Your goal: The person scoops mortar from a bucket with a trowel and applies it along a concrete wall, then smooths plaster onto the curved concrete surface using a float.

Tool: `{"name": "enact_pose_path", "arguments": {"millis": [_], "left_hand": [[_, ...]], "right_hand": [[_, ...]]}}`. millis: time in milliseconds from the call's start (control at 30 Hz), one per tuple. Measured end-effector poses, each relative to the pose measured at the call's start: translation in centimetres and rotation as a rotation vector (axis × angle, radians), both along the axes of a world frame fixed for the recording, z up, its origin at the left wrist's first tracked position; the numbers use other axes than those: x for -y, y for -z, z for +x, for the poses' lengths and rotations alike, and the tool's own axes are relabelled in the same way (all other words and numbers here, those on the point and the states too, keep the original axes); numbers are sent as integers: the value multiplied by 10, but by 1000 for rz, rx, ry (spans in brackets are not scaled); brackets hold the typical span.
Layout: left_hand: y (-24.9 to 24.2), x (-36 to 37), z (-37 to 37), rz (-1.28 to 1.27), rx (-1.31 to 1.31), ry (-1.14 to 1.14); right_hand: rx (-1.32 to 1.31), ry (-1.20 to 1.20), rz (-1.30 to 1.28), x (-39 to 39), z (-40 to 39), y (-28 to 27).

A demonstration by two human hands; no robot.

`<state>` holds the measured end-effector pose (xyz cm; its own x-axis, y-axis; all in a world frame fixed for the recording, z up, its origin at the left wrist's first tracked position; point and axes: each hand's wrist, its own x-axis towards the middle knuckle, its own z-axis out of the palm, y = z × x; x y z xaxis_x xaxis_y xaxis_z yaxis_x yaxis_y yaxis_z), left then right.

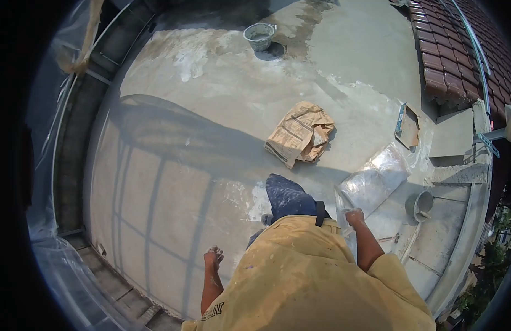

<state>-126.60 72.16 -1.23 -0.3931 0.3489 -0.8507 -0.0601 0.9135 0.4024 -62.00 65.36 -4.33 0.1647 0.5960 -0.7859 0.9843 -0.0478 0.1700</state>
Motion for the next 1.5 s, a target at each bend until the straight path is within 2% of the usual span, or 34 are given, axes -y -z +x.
{"name": "enact_pose_path", "arguments": {"millis": [133,200,233,267,333,400,467,533,567,600,667,700,733,767,800,867,900,933,967,1000,1067,1133,1200,1267,1367,1400,1467,1500], "left_hand": [[5,-145,-50,122,-40,-14],[3,-207,-48,152,-23,-15],[7,-232,-53,165,-21,-17],[11,-254,-53,152,-13,-13],[3,-289,-43,93,8,47],[-15,-324,-32,71,44,131],[-25,-355,-31,34,51,194],[-31,-394,-30,10,60,256],[-35,-415,-31,28,62,340],[-40,-439,-29,42,63,425],[-27,-486,-54,31,31,658],[-19,-509,-67,32,11,772],[-23,-545,-62,-13,-4,776],[-31,-581,-55,-58,-19,779],[-29,-616,-54,-82,-1,672],[-8,-684,-65,-86,41,432],[-5,-721,-69,-38,43,422],[-8,-753,-73,0,40,409],[-17,-788,-71,36,20,423],[-22,-819,-71,65,8,421],[-42,-878,-69,106,-13,470],[-53,-923,-71,156,-6,464],[-60,-962,-67,198,-2,465],[-57,-988,-64,180,-24,436],[-46,-1001,-54,117,-44,372],[-45,-1003,-45,68,-61,350],[-36,-996,-35,-27,-77,287],[-30,-989,-30,-72,-76,245]], "right_hand": [[-33,-42,41,-62,-38,24],[-39,450,168,-99,-49,81],[-48,695,226,-126,-59,89],[-81,670,197,-151,-66,96],[-143,604,115,-222,-73,67],[-52,382,343,-260,-68,124],[-80,414,488,-346,-75,62],[-172,670,404,-427,-73,11],[-252,846,505,-458,-74,-17],[-330,1026,600,-486,-78,-30],[-230,1011,859,-509,-74,-3],[-174,1020,884,-521,-75,-1],[-119,1025,904,-530,-78,1],[-106,774,707,-530,-76,10],[-99,514,512,-530,-69,18],[43,426,459,-522,-86,53],[3,984,387,-546,-107,43],[-1,986,281,-541,-125,49],[-8,982,174,-536,-143,55],[17,426,90,-517,-145,79],[-91,527,59,-543,-171,59],[-187,1074,186,-579,-196,43],[-176,1374,220,-626,-191,46],[-61,1423,151,-670,-172,60],[-88,1383,525,-752,-122,80],[-2,1179,616,-751,-83,152],[-244,1343,586,-885,-49,92],[-212,1156,637,-937,-32,101]]}}
